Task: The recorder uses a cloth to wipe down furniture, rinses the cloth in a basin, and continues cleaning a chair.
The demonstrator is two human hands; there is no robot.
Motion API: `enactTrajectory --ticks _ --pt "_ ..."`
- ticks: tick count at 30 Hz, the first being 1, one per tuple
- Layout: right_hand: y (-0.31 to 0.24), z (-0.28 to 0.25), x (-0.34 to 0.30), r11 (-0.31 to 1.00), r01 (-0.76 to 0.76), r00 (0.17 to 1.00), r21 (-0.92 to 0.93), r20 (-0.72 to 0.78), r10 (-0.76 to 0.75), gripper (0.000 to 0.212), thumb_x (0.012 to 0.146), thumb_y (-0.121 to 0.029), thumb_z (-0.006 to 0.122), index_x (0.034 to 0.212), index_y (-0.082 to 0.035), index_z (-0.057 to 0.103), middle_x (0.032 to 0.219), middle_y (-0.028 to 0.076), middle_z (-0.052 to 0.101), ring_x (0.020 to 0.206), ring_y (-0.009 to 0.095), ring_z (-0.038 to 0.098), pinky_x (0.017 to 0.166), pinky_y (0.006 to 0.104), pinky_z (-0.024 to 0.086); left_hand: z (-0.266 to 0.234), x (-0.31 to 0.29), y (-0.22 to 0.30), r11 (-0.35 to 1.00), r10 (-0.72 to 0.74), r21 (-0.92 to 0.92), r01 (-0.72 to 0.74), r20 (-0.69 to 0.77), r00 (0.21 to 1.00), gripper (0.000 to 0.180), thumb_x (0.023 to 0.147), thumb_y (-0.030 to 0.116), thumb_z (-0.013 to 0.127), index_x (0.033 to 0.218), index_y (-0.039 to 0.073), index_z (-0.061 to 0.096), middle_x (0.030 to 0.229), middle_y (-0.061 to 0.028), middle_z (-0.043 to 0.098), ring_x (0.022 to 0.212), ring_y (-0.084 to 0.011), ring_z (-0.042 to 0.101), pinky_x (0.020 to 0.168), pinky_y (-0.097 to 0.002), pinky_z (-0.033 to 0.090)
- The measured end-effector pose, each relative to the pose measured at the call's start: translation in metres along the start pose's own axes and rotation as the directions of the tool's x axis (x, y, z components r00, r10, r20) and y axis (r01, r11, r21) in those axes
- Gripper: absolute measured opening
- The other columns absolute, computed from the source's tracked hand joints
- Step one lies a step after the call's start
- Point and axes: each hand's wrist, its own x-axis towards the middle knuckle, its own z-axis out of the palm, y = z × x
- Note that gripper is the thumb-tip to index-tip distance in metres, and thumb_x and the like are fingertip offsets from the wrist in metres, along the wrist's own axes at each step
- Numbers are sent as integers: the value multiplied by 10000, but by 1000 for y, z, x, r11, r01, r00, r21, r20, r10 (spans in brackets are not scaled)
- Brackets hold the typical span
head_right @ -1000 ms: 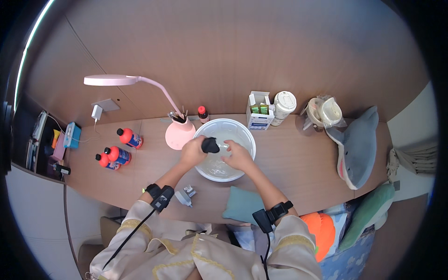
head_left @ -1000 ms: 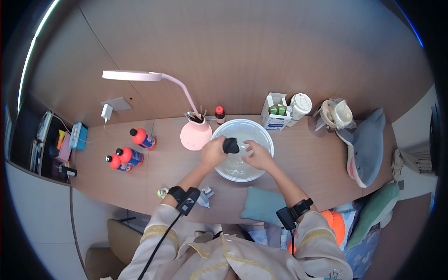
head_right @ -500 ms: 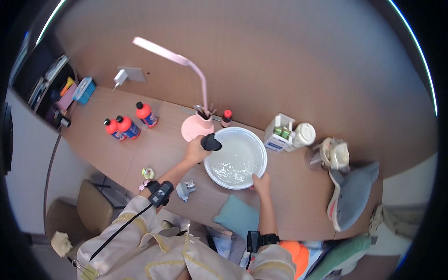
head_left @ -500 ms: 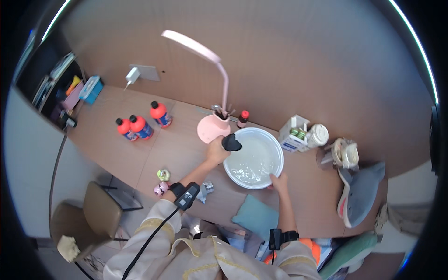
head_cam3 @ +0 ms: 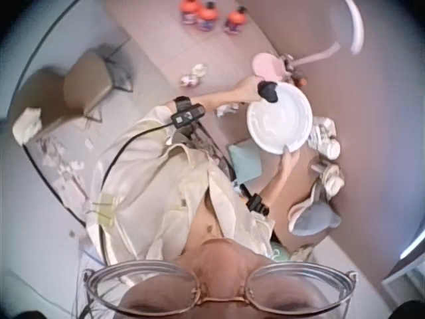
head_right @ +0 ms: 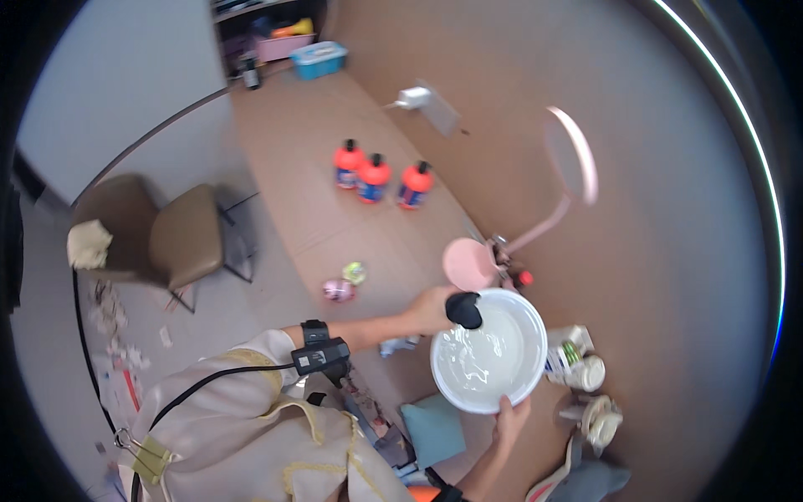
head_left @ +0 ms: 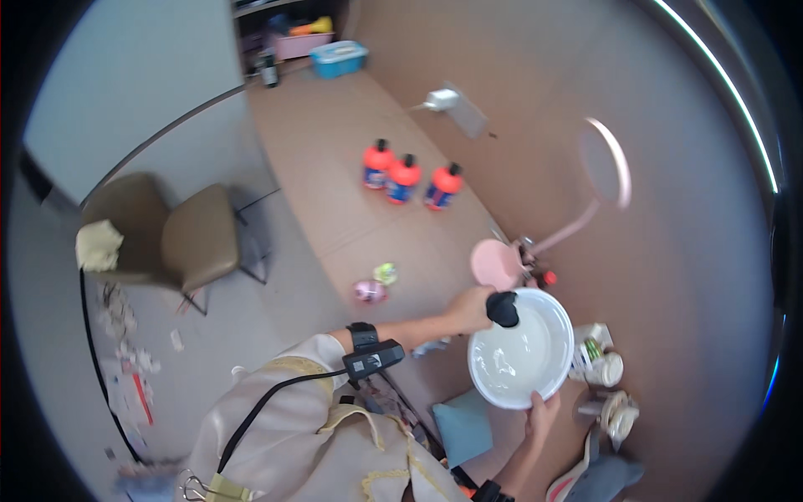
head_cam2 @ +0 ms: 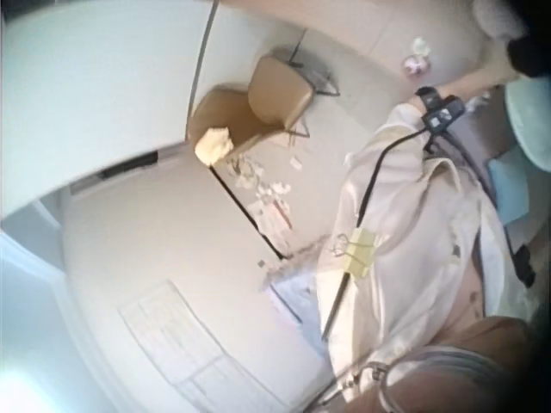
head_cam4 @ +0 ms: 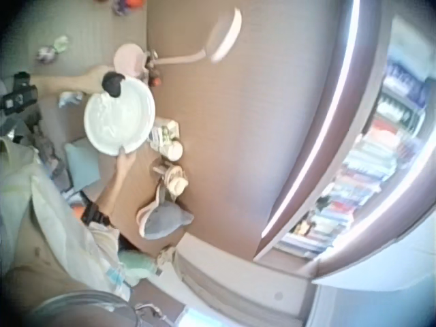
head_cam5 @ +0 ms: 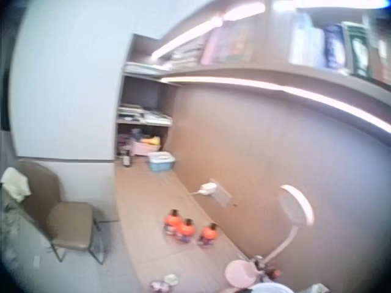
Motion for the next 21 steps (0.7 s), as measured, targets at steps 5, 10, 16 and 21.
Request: enactTrajectory --ticks 5,10,16,21 --pt "-13 30 -40 1000 22 986 -5 166 -20 533 737 74 490 1254 6 380 1135 140 530 945 235 596 689 304 544 -85 -73 37 988 -138 -72 136 -10 990 458 524 87 711 964 23 601 874 -181 638 848 -324 622 754 -382 489" --pt "-3 93 -62 999 -15 919 -33 392 27 515 745 81 484 1246 19 381 1132 157 533 997 261 581 791 364 536 -155 -157 14 981 -187 -82 173 -229 955 426 529 89 716 932 22 593 837 -171 632 818 -333 615 739 -395 482" --pt "14 210 -117 999 9 775 -41 631 19 499 754 79 506 1235 2 396 1123 150 537 950 248 597 756 352 551 -261 -294 23 962 -258 -55 267 -503 825 411 525 81 722 911 23 594 833 -167 627 816 -342 609 731 -396 479" --pt "31 316 -167 988 75 544 -135 836 72 521 765 74 534 1257 -19 390 1117 124 537 976 225 578 808 334 517 -330 -412 11 938 -336 -184 295 -692 639 390 528 67 708 896 11 589 806 -167 623 789 -316 617 712 -375 477"
